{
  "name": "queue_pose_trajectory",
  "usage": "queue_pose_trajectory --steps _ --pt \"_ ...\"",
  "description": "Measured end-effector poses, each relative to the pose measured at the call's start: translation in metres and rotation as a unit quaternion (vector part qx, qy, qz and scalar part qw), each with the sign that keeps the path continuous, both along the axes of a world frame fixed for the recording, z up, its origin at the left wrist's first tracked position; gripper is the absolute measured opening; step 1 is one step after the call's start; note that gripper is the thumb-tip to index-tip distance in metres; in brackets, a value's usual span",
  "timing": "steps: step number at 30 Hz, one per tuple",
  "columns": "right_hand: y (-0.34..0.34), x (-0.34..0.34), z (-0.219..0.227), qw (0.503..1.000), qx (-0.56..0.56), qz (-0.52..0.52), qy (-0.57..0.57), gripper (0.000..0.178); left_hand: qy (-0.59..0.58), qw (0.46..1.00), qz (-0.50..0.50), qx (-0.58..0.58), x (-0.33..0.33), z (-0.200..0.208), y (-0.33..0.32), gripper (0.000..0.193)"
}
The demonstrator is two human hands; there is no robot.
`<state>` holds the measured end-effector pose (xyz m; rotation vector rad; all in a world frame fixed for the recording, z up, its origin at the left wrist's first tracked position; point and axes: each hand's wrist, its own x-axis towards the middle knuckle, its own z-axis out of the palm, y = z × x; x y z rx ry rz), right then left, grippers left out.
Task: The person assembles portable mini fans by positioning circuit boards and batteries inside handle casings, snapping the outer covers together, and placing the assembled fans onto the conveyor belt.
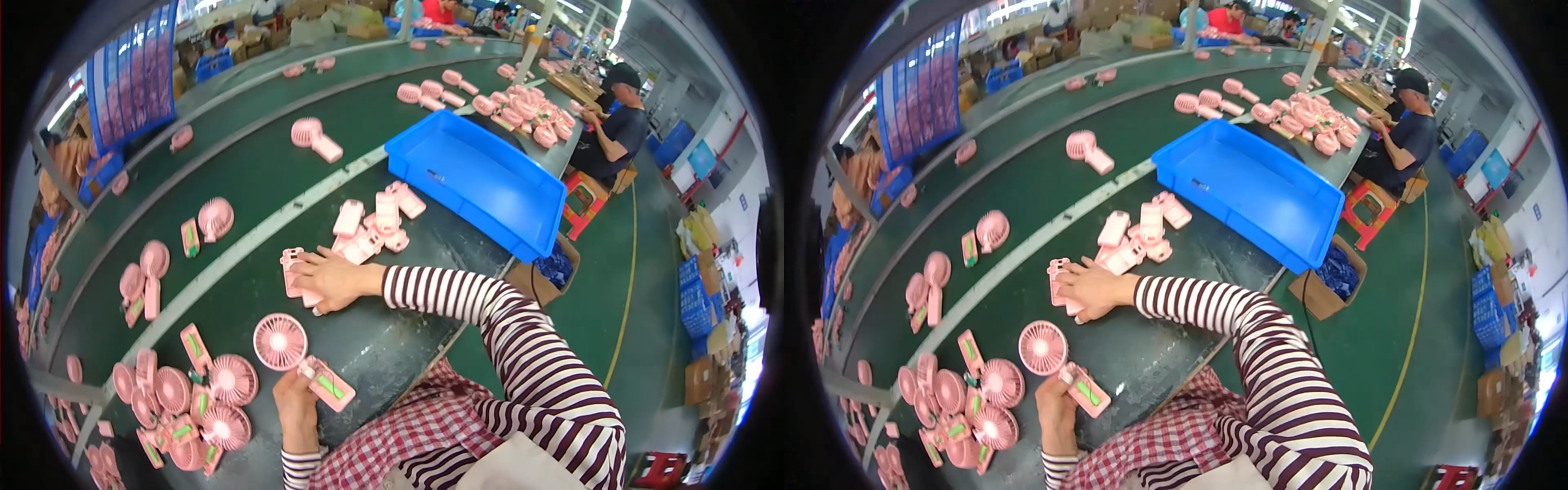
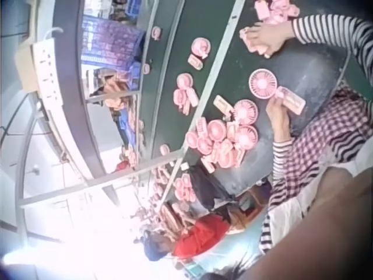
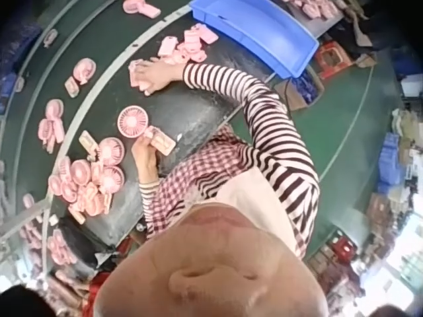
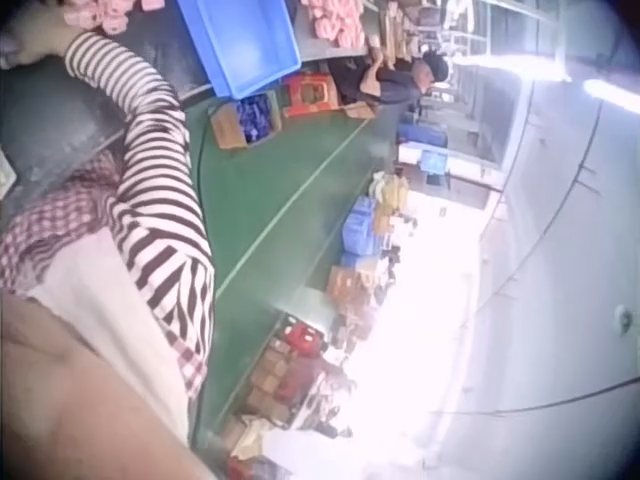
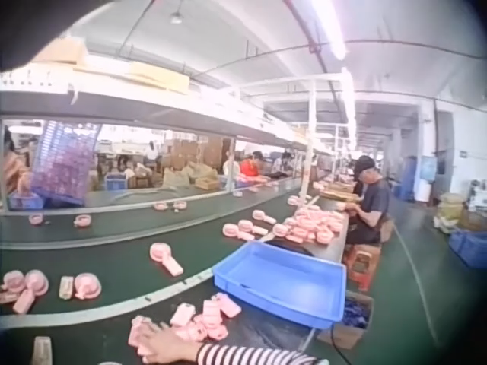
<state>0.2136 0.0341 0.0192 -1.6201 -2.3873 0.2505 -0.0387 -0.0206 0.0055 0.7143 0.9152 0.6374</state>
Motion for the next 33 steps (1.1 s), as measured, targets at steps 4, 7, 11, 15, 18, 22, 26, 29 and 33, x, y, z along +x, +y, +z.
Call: queue_pose_trajectory --steps 4,7,11,15,18,22,26,29,33 --pt "-0.033 -0.013 0.005 0.989 0.107 0.092 -0.048 0.046 -0.007 1.000 -0.010 0.002 -0.004 -0.007 0.002 0.026" --pt "-0.064 0.000 0.033 0.993 0.075 0.064 0.068 0.046 -0.007 1.000 0.002 -0.018 -0.006 -0.004 0.003 0.028" --pt "-0.106 0.024 0.047 0.986 0.095 -0.100 0.098 0.046 0.012 0.999 -0.006 -0.032 -0.004 0.008 0.002 0.027" --pt "-0.114 0.013 0.039 0.955 0.063 -0.237 0.167 0.029 0.031 0.999 -0.018 -0.031 -0.001 0.015 0.001 0.026" --pt "-0.092 -0.003 0.032 0.965 0.100 -0.214 0.113 0.029 0.033 0.999 -0.020 -0.035 -0.001 0.016 0.000 0.028" --pt "-0.052 -0.016 0.013 0.970 0.096 -0.193 -0.117 0.029 0.030 0.998 -0.001 -0.046 -0.001 0.017 -0.003 0.026" --pt "-0.041 -0.014 0.017 0.976 0.058 -0.177 -0.116 0.028 0.019 0.998 0.019 -0.062 0.000 0.016 -0.006 0.021" --pt "-0.039 -0.006 0.011 0.979 0.076 -0.166 -0.090 0.045 0.008 0.997 0.018 -0.076 0.002 0.016 -0.003 0.019" --pt "-0.061 -0.016 0.026 0.974 0.123 -0.188 0.014 0.051 0.012 0.997 0.017 -0.078 0.003 0.016 -0.002 0.020"
